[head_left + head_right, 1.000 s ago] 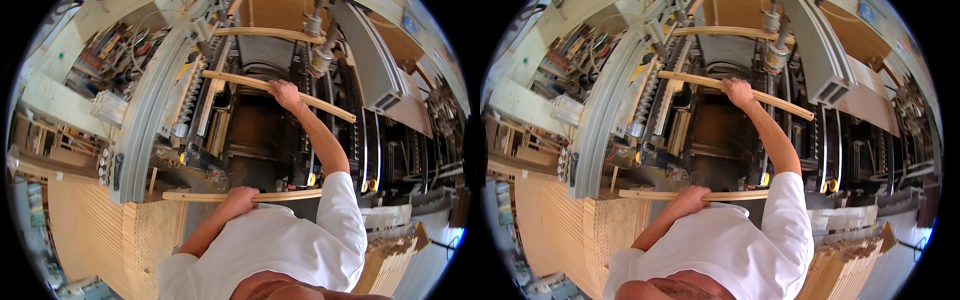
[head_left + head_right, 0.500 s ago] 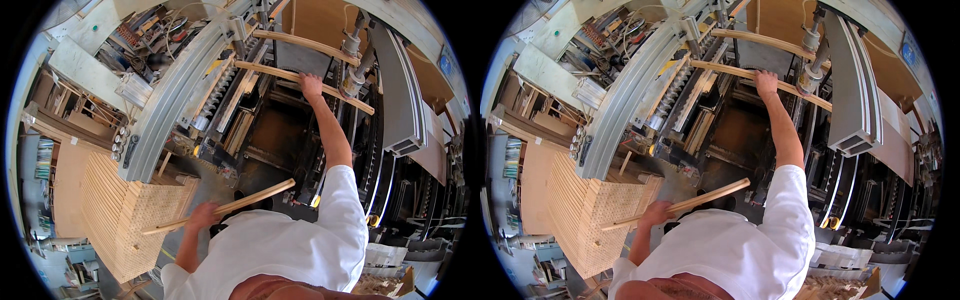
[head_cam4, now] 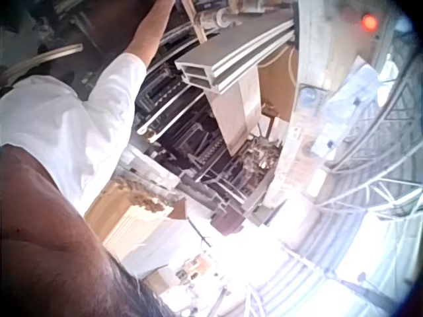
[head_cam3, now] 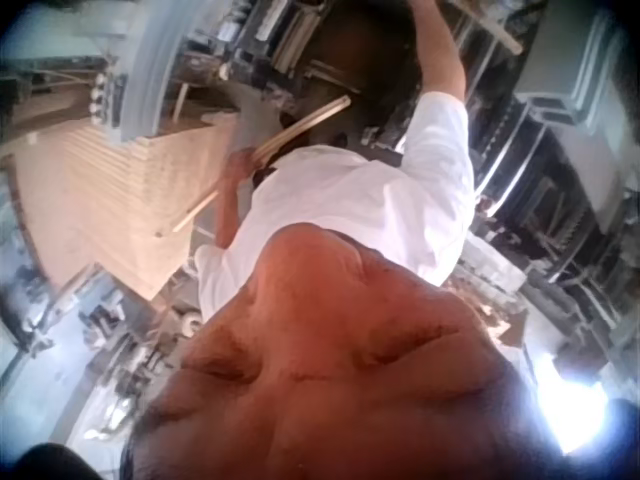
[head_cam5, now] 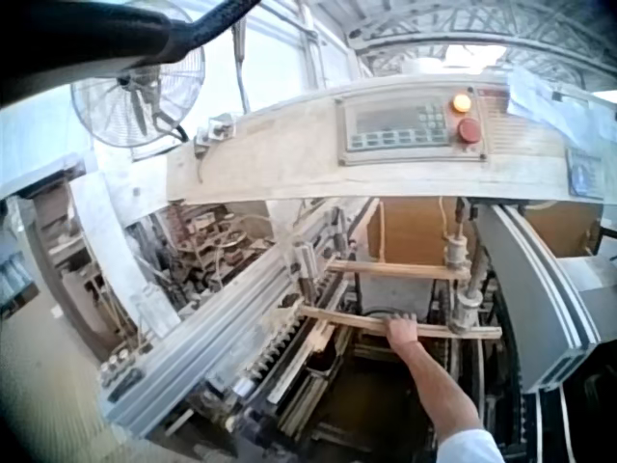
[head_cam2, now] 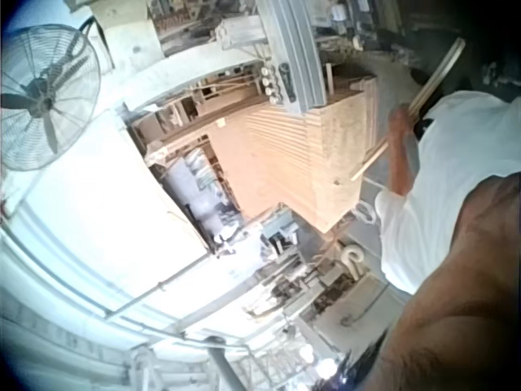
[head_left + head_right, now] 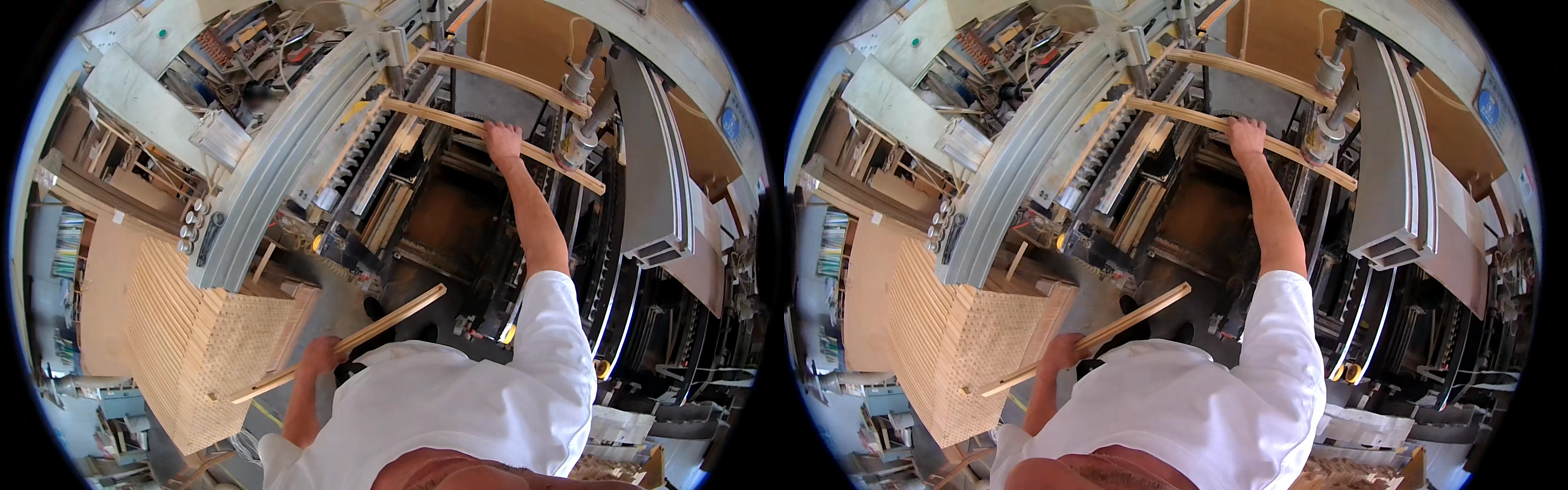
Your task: The person repeatedly picks up thin wooden slats from a stack and feeds them into a processing machine. They then retrieve the processed slats from the output side and place them onto a growing stack on a yellow cart. This cycle is performed continuously.
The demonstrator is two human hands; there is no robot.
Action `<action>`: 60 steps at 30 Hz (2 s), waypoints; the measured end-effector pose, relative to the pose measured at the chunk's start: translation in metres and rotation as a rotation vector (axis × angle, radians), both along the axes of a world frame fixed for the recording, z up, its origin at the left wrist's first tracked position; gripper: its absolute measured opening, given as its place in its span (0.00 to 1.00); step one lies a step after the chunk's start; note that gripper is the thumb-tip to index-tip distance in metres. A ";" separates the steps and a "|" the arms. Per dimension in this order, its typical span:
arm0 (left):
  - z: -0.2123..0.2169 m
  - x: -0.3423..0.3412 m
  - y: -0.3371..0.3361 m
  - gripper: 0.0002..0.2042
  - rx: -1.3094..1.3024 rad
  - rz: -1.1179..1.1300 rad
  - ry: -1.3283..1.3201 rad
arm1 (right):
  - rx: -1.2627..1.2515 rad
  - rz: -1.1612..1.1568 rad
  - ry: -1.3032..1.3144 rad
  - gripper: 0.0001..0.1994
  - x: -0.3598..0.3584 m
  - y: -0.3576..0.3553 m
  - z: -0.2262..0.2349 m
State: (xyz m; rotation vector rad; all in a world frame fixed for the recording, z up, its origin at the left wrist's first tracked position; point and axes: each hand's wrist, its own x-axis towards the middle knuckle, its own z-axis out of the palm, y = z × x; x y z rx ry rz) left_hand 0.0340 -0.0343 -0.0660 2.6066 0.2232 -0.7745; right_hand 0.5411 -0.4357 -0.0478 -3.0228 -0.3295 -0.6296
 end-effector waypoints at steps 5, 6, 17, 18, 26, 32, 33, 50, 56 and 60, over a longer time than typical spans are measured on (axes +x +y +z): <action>0.033 -0.009 -0.002 0.19 -0.038 0.113 0.019 | 0.001 -0.027 0.008 0.13 0.002 -0.002 -0.002; 0.040 -0.014 -0.001 0.18 -0.039 0.116 -0.027 | 0.024 -0.029 0.020 0.13 0.001 -0.002 -0.001; 0.178 -0.126 0.059 0.23 -0.210 0.691 -0.080 | 0.057 -0.193 0.132 0.24 -0.011 0.036 0.025; 0.190 -0.141 0.072 0.23 -0.301 0.765 -0.094 | 0.085 -0.142 0.038 0.24 0.000 0.020 0.014; 0.226 -0.301 0.219 0.21 -0.563 1.046 -0.541 | 0.719 0.332 -0.046 0.18 -0.141 0.134 0.040; 0.168 -0.338 0.397 0.17 -0.289 1.281 -0.916 | 1.108 0.591 0.425 0.11 -0.327 0.251 -0.017; 0.154 -0.342 0.433 0.17 -0.206 1.308 -0.936 | 1.047 0.583 0.449 0.11 -0.355 0.267 -0.040; 0.078 -0.240 0.662 0.30 0.392 1.261 -0.661 | 0.469 0.115 0.936 0.15 -0.615 0.269 -0.164; 0.060 -0.229 0.676 0.24 0.446 1.208 -0.595 | 0.507 0.133 0.817 0.13 -0.648 0.264 -0.168; 0.058 -0.235 0.691 0.18 0.663 0.881 -0.700 | 0.532 0.057 0.813 0.12 -0.658 0.269 -0.127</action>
